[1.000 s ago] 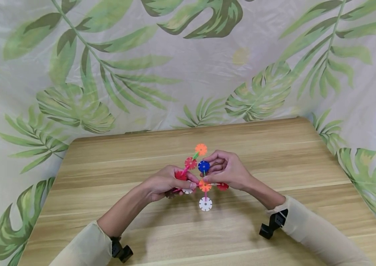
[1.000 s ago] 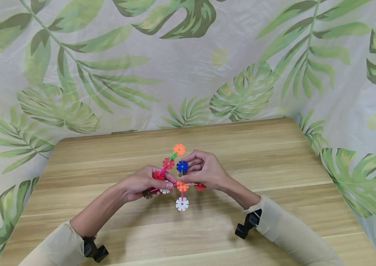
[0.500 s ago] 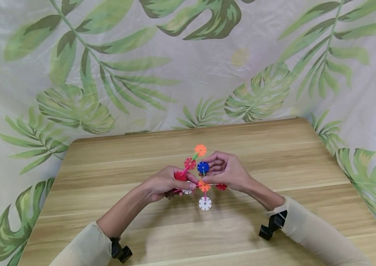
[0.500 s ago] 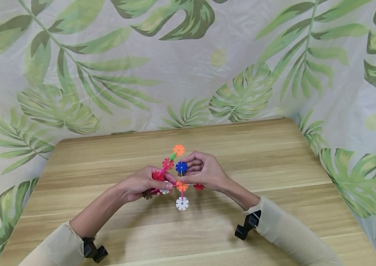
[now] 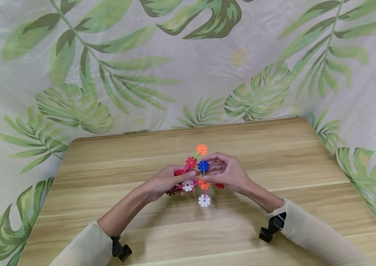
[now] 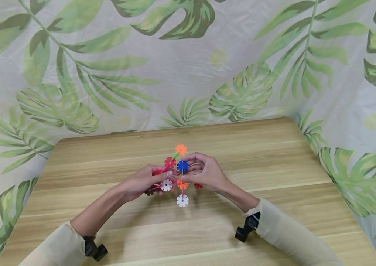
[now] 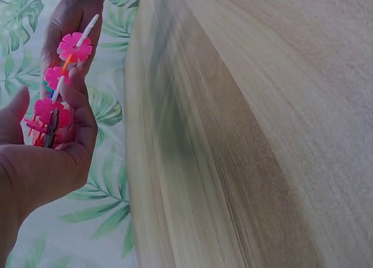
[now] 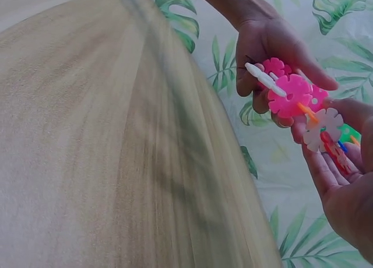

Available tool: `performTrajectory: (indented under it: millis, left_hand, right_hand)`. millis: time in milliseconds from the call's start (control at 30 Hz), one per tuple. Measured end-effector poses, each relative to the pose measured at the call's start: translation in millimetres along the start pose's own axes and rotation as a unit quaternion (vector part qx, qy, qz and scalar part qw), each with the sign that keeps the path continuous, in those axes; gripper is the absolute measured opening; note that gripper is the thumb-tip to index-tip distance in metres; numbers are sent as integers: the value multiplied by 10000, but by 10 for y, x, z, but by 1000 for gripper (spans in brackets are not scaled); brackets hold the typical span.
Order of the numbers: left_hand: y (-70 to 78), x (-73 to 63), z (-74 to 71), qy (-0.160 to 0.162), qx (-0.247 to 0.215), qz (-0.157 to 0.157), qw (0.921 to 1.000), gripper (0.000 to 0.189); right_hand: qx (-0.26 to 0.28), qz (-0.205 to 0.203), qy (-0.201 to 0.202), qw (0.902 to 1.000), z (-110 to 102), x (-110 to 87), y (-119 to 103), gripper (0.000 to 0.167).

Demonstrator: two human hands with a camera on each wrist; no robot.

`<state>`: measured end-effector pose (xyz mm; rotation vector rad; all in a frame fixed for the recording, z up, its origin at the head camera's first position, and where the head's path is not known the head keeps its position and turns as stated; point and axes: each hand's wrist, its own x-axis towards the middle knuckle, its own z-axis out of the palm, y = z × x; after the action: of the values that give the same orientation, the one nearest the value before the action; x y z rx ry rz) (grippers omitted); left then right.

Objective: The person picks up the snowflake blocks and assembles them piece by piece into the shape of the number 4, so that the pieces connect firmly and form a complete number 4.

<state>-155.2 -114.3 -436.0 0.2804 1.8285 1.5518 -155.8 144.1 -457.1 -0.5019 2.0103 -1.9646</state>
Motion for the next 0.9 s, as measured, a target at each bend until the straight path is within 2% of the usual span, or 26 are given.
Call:
performTrajectory:
  millis: [200, 367, 633, 900]
  left_hand:
    - [-8, -4, -8, -79, -51, 127, 9999, 61]
    - [-3, -7, 1, 1, -139, 78, 9999, 73]
    - [11, -14, 7, 280, -70, -74, 9996, 57]
    - [-2, 12, 21, 628, 15, -93, 9980, 48]
  right_hand:
    - [-86, -80, 138, 9998, 12, -6, 11, 52]
    - [-314, -158, 321, 9989, 27, -16, 23, 51]
    - [-423, -142, 429, 9981, 41, -27, 54, 54]
    - [-118, -202, 471, 9986, 47, -39, 81, 75]
